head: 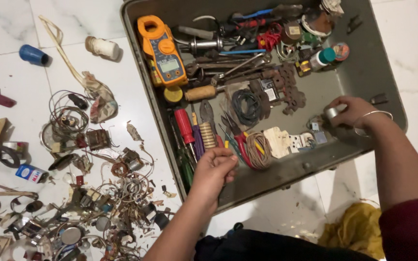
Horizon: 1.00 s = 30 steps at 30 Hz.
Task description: The person organizes various electrical components and tools by sorting through a pile on the floor and placing specific items back into a metal toolbox.
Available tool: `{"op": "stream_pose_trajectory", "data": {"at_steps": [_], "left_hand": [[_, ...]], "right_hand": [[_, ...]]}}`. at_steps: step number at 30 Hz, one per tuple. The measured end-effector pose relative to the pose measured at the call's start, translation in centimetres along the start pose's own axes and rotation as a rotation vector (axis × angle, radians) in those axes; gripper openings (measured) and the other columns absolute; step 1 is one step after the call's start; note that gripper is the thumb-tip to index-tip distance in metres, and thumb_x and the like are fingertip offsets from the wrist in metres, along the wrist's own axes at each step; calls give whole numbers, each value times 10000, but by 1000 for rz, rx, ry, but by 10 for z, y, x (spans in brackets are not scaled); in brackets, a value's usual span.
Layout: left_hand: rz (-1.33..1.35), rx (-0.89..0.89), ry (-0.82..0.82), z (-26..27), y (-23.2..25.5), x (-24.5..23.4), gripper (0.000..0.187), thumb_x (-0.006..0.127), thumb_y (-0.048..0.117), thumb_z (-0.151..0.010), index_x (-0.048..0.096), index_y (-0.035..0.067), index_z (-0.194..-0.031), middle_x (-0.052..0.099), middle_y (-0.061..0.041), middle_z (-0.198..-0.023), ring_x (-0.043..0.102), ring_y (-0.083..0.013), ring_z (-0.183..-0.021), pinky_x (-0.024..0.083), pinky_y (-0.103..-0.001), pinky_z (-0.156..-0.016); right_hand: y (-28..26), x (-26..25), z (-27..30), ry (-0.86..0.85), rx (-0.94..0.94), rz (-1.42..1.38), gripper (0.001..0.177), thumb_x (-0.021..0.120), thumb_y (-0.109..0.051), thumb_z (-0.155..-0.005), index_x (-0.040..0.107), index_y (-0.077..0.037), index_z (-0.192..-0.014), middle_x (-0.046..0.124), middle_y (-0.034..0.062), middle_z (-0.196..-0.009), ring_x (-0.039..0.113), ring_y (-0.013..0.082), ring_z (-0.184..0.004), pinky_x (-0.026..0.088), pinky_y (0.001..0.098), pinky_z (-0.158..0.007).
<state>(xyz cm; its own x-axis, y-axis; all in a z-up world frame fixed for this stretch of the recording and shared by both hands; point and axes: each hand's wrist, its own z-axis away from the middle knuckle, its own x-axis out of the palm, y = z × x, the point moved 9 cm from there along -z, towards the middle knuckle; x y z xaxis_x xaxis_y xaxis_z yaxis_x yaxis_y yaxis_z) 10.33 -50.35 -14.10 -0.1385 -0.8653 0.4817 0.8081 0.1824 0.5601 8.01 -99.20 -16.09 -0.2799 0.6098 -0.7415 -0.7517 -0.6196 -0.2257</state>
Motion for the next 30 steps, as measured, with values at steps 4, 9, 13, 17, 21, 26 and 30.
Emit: {"op": "stream_pose_trajectory", "data": {"at_steps": [4, 9, 13, 17, 21, 26, 30], "left_hand": [[34, 14, -40, -3, 0, 3, 283, 716, 111, -904, 591, 7, -1135, 678, -60, -851, 605, -123, -686, 486, -247, -616], [-35, -3, -8, -2, 0, 0, 292, 709, 117, -905, 593, 8, -1150, 676, -55, -864, 626, -116, -708, 504, -237, -627], [12, 56, -7, -2, 1, -1, 319, 712, 129, -907, 584, 5, -1172, 653, -57, -868, 612, -133, -710, 492, -251, -624], [75, 185, -186, 16, 26, 16, 366, 701, 133, -912, 567, 16, -1232, 660, -45, -933, 639, -142, -776, 518, -261, -681], [56, 150, -391, 65, 52, 3, 360, 680, 141, -932, 564, 31, -1254, 713, -54, -1025, 700, -161, -886, 590, -283, -813], [137, 73, -420, 124, 46, -90, 171, 713, 101, -979, 624, -21, -1060, 702, -131, -907, 718, -233, -832, 566, -325, -692], [121, 61, 0, 168, 22, -221, 93, 664, 86, -921, 633, 29, -987, 745, -122, -869, 727, -194, -785, 558, -307, -632]], "right_hand": [[18, 20, 10, -98, -37, 166, 616, 906, -98, -637, 682, -86, -1210, 798, 201, -1054, 748, 302, -926, 583, 420, -809], [6, 29, 25, -103, -15, 105, 655, 855, -32, -655, 639, -97, -1270, 777, 178, -1153, 736, 318, -1060, 571, 425, -897], [-1, 30, 22, -63, 2, 332, 606, 846, -11, -702, 679, -85, -1280, 754, 144, -1239, 718, 317, -1131, 570, 424, -958], [8, 19, -6, -17, 66, 538, 620, 865, -81, -776, 623, -73, -1346, 699, 228, -1283, 678, 392, -1190, 528, 469, -1001], [-68, -16, 22, 264, -14, 570, 378, 747, -104, -865, 705, -87, -1241, 698, 266, -1254, 665, 462, -1157, 528, 538, -961], [-297, 2, 118, 527, -592, 588, 120, 713, -154, -964, 742, -42, -995, 731, 254, -948, 700, 449, -956, 559, 523, -862], [-446, 68, 220, 286, -1038, 432, 149, 698, -48, -844, 708, -26, -992, 719, 185, -981, 715, 350, -887, 574, 451, -804]]}}
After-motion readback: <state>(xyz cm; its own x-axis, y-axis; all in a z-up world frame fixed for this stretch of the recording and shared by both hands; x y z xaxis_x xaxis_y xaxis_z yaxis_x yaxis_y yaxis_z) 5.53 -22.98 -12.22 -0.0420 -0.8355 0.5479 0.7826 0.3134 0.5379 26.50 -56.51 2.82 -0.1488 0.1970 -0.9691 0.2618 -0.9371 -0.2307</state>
